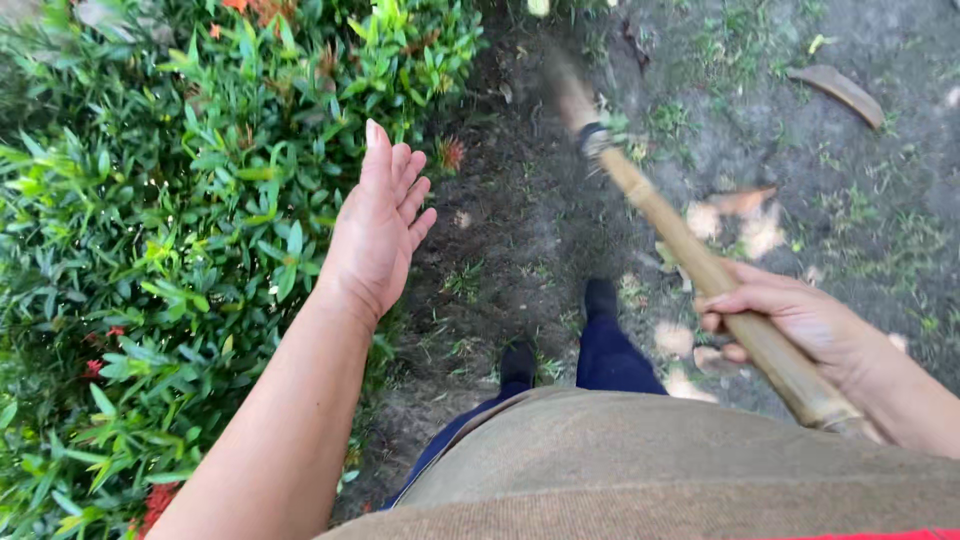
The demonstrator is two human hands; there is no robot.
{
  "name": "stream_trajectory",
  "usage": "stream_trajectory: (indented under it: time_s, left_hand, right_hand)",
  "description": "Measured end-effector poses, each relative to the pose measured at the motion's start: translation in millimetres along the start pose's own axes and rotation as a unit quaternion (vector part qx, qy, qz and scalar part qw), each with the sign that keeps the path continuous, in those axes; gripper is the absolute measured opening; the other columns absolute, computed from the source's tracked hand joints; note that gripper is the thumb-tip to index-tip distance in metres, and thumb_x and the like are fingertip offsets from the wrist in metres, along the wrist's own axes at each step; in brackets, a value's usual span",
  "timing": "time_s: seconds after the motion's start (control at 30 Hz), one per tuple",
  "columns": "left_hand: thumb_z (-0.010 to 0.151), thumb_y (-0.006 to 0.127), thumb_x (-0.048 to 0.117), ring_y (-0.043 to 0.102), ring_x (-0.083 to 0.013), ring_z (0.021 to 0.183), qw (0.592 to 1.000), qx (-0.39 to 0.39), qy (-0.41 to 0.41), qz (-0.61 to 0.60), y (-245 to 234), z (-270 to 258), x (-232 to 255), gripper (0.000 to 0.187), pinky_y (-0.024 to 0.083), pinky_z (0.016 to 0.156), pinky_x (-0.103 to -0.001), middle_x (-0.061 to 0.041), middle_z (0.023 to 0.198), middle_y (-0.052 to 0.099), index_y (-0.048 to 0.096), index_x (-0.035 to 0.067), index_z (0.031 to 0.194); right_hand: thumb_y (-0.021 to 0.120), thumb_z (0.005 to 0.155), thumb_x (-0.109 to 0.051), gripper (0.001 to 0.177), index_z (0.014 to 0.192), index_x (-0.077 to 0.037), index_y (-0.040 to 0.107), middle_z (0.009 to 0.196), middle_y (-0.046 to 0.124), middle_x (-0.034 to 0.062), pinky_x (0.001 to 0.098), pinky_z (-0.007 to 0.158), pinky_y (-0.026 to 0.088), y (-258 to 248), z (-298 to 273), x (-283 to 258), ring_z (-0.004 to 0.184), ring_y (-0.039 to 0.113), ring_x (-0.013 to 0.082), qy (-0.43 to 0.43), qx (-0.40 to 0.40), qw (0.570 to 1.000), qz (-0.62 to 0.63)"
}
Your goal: The person sweeps dry leaves and debris across a dirt ground using a long-handled broom made of twigs, moving along a garden border with red flowers.
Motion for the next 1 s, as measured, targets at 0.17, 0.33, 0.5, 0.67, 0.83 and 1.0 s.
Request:
stream_trajectory:
  time_s: [0.17, 0.33, 0.5, 0.67, 0.83, 1.0]
  left_hand:
    - [0.084, 0.041, 0.080, 0.021, -0.0326, 0.157, 0.999, 0.041, 0.019, -0.005, 35.2, 30.1, 11.7, 0.114, 0.021, 0.122, -0.051, -0.016, 0.170, 0.022, 0.011, 0.001, 0.162]
    - [0.084, 0.043, 0.080, 0.021, -0.0320, 0.157, 0.998, 0.070, 0.000, -0.004, 59.4, 44.5, 20.1, 0.115, 0.020, 0.122, -0.050, -0.015, 0.170, 0.022, 0.012, 0.001, 0.162]
    - [0.083, 0.041, 0.081, 0.022, -0.0332, 0.156, 0.997, 0.082, -0.002, -0.007, 85.9, 70.3, 22.2, 0.115, 0.021, 0.122, -0.050, -0.016, 0.169, 0.022, 0.013, 0.001, 0.162]
    - [0.085, 0.041, 0.080, 0.020, -0.0336, 0.157, 0.998, 0.067, 0.000, -0.008, 121.7, 91.5, 19.2, 0.115, 0.020, 0.123, -0.050, -0.017, 0.170, 0.020, 0.009, 0.000, 0.162]
    - [0.085, 0.040, 0.080, 0.021, -0.0332, 0.157, 0.998, 0.061, 0.006, 0.006, 151.8, 108.4, 20.8, 0.114, 0.021, 0.123, -0.050, -0.016, 0.170, 0.021, 0.010, 0.000, 0.162]
    - [0.084, 0.041, 0.081, 0.022, -0.0328, 0.156, 0.997, 0.070, -0.001, 0.008, 165.0, 111.2, 20.5, 0.115, 0.022, 0.123, -0.049, -0.015, 0.170, 0.023, 0.012, 0.001, 0.161]
  right_hand:
    - [0.064, 0.083, -0.007, 0.070, 0.151, -0.011, 0.046, 0.076, 0.056, 0.0045, 0.0309, 0.040, 0.049, 46.8, 49.8, -45.3, 0.057, 0.058, 0.0121, 0.085, -0.080, 0.990, -0.079]
    - [0.066, 0.089, -0.020, 0.071, 0.153, -0.037, 0.039, 0.072, 0.054, 0.0044, 0.0325, 0.039, 0.044, 27.3, 88.8, -54.2, 0.052, 0.053, 0.0138, 0.189, -0.079, 0.967, -0.151]
    - [0.060, 0.089, -0.021, 0.072, 0.155, -0.040, 0.038, 0.071, 0.052, 0.0019, 0.0335, 0.038, 0.043, -107.0, 94.5, -72.2, 0.050, 0.050, 0.0127, 0.176, 0.022, 0.976, -0.122]
    - [0.060, 0.093, -0.018, 0.075, 0.162, -0.034, 0.035, 0.076, 0.058, 0.0024, 0.0322, 0.038, 0.046, -175.3, 89.2, -117.3, 0.053, 0.054, 0.0110, 0.067, 0.005, 0.991, -0.114]
    - [0.064, 0.092, -0.012, 0.081, 0.163, -0.023, 0.028, 0.078, 0.056, -0.0010, 0.0277, 0.039, 0.048, -132.2, 77.9, -154.3, 0.057, 0.057, 0.0085, 0.008, -0.079, 0.993, -0.083]
    - [0.064, 0.082, -0.010, 0.090, 0.161, -0.032, 0.026, 0.066, 0.054, 0.0049, 0.0298, 0.036, 0.042, -67.7, 89.9, -145.1, 0.045, 0.050, 0.0118, 0.125, -0.062, 0.972, -0.188]
Point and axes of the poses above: each hand's wrist, its own z-axis towards the middle knuckle, its own y-axis out of the palm, x = y × z, the point moved 3 cm from there along z, towards the middle knuckle
